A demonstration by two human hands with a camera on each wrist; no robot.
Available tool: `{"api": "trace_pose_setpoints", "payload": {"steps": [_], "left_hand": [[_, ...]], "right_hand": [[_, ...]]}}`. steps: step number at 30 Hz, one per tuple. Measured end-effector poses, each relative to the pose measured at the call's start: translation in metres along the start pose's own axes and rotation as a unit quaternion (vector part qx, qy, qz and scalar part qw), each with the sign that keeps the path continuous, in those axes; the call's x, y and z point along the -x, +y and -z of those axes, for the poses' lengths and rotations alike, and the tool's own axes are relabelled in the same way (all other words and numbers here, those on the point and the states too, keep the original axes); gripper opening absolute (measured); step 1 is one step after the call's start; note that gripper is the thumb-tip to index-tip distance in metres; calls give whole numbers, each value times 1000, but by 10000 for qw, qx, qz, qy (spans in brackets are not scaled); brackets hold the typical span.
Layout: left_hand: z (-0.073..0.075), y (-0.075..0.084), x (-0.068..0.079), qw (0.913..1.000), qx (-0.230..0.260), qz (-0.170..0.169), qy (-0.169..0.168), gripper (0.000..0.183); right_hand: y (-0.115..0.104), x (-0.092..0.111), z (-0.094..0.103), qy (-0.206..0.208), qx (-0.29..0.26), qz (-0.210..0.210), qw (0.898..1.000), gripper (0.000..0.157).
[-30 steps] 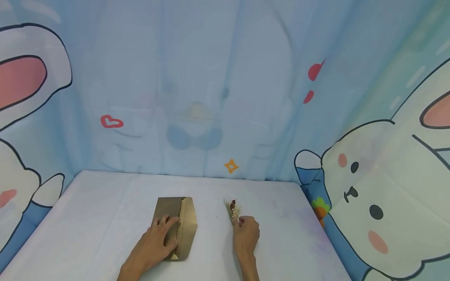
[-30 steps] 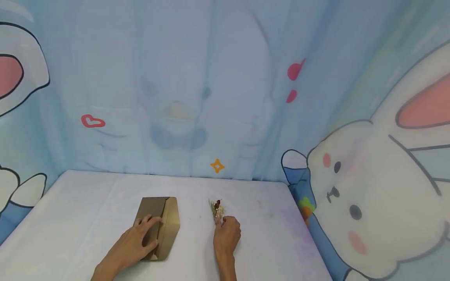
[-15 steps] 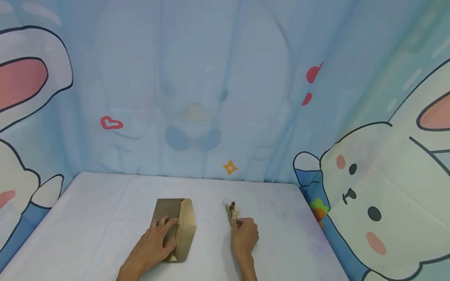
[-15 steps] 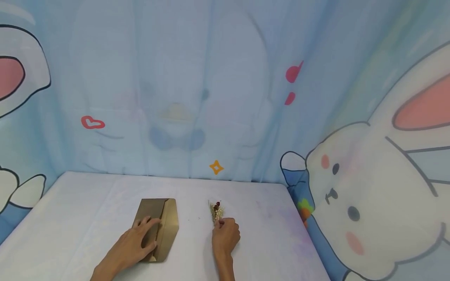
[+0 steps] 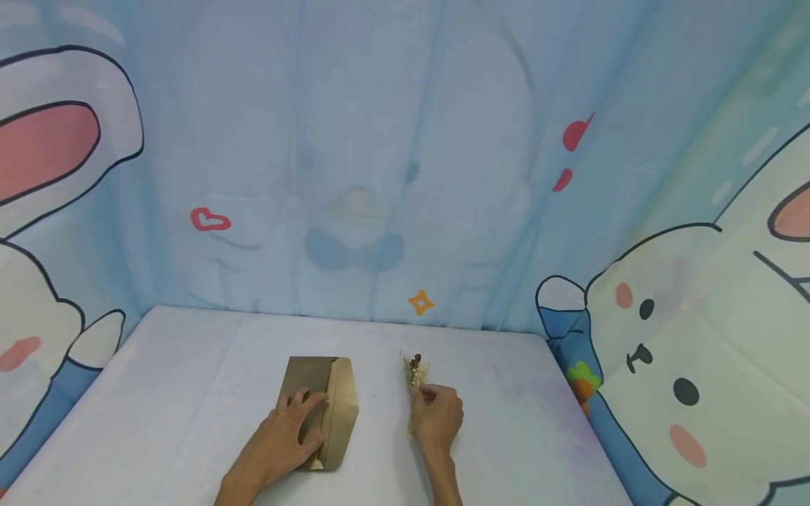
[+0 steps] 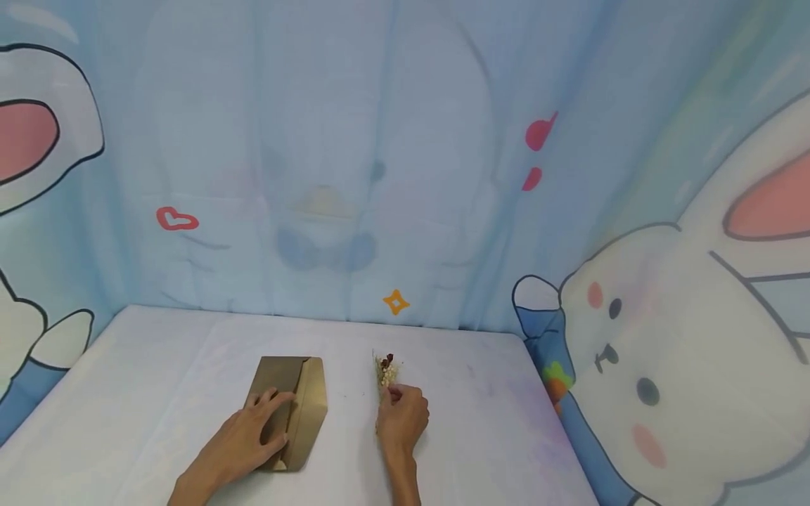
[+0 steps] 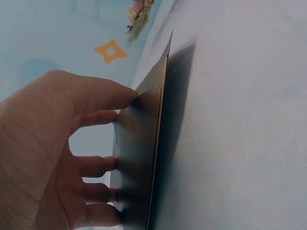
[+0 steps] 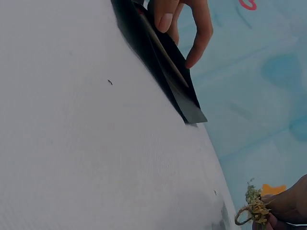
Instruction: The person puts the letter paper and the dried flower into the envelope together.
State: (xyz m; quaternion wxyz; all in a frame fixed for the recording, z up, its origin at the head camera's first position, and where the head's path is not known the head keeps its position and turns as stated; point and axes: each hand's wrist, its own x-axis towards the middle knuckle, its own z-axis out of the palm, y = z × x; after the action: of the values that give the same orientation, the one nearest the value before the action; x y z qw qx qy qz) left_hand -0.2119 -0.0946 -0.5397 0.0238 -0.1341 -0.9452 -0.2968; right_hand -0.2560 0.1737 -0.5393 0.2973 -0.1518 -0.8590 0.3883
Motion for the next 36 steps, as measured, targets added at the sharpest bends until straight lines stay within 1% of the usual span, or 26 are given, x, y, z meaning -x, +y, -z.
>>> {"api": "trace_pose_setpoints", "payload": {"steps": [7,13,20,26,32,36], "left_hand": [[0,-1,0,9999,137,-52,-24,62],[0,-1,0,9999,86,-73,18,60],[-3,-4,-1,9998,37,-183,92,61],[-4,-4,-2,9999,-22,-164,49,61],[-3,-2,-2,9997,-104,-199,99,62],[-2,-1,-2,9998,-127,-165,67,62]], "right_hand": [[-17,10,-9,-208,-96,161,9996,5],[-24,19,-16,-363,-243,357,9984,4],[-31,21,-22,-472,-271,486,9973,5],[-38,26,-29,-584,-355,628,9957,5],[-46,34,-36,-666,-388,780,9940,4],[-50,40,-41,-781,-408,776,9931,4]]}}
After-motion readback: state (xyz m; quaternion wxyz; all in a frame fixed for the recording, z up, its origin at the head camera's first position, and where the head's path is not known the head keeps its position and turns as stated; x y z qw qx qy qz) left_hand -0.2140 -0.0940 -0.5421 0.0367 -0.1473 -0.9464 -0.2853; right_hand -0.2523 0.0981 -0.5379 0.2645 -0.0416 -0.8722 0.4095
